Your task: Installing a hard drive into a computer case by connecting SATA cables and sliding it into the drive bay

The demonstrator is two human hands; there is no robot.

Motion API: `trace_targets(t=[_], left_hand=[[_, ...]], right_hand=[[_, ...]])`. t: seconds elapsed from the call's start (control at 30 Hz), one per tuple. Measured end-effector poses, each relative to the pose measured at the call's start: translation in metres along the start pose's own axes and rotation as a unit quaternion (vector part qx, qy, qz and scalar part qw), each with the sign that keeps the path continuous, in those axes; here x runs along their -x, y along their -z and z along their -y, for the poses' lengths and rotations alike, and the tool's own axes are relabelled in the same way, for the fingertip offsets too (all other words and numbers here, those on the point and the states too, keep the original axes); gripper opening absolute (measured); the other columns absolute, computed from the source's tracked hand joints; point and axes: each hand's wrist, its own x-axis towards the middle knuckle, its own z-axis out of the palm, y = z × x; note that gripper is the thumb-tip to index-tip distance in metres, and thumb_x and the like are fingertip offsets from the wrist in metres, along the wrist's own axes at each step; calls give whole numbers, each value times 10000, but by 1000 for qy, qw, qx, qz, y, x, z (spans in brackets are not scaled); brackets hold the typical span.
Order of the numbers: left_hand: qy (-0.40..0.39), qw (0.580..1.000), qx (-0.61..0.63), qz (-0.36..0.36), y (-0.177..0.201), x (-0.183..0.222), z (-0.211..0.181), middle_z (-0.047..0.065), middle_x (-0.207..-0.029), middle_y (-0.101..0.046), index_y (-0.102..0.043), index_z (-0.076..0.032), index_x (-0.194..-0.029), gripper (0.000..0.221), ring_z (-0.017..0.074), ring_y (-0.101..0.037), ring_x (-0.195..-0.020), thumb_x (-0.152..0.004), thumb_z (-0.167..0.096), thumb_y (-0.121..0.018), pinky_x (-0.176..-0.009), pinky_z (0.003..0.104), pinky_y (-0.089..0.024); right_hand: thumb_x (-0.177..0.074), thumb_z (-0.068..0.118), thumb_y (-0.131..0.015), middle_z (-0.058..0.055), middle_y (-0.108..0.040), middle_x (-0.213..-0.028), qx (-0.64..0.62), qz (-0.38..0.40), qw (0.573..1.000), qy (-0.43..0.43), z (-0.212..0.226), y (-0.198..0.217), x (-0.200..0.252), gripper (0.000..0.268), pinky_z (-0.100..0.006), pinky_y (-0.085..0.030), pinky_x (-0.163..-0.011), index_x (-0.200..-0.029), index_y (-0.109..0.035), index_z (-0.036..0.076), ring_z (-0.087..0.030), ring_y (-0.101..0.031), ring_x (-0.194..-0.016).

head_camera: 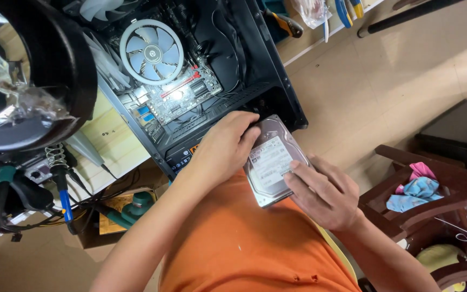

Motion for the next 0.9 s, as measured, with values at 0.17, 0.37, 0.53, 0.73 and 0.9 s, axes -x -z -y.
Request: trace_targets(t=[0.17, 0.37, 0.53, 0.73, 0.9], left_hand=[[94, 990, -44, 98, -3, -27, -19, 206, -1244, -776, -687, -119, -1422, 482, 472, -742, -1198, -1136, -424, -449, -1009, 579, -596], [138, 974, -87, 155, -35, -68, 9, 272, -1119, -810, -765, -10, -1193, 547, 531, -748, -1134, -1084, -411, -409, -969, 642, -587], [194, 956, -164, 149, -52, -88, 1, 160, -1025, -838, -837, -86, -1134, 504, 448, -808, -1046, -957, -408, -492, -896, 573, -627], [157, 954, -217, 135, -72, -110, -3, 148, -955, -834, -864, -77, -1024, 392, 410, -818, -994, -952, -262, -526, -884, 547, -655], [97, 932, -328, 118, -73, -124, -27, 75, -892, -832, -868, -125, -886, 287, 351, -830, -914, -925, -146, -585, -849, 499, -668]], right_hand=[[-925, 50, -788, -224, -819, -1166, -1, -26, 1000, 9, 1, 2, 15, 167, -491, -698, -770, -1082, -839, 26, -380, -769, -819], [-935, 48, -786, -219, -827, -1129, -17, -66, 997, -22, 4, -7, 33, 129, -489, -681, -733, -1045, -854, 37, -399, -774, -849], [-918, 31, -814, -218, -825, -1109, -25, -92, 994, -51, 6, -12, 48, 132, -495, -681, -771, -1035, -875, 45, -398, -772, -883], [-925, 41, -852, -208, -825, -1115, -21, -108, 992, -64, 7, -14, 54, 86, -490, -681, -788, -1008, -862, 62, -415, -783, -913], [-960, 82, -844, -205, -814, -1125, -37, -129, 988, -71, 8, -20, 68, 93, -510, -682, -815, -1047, -853, 50, -426, -790, -939]])
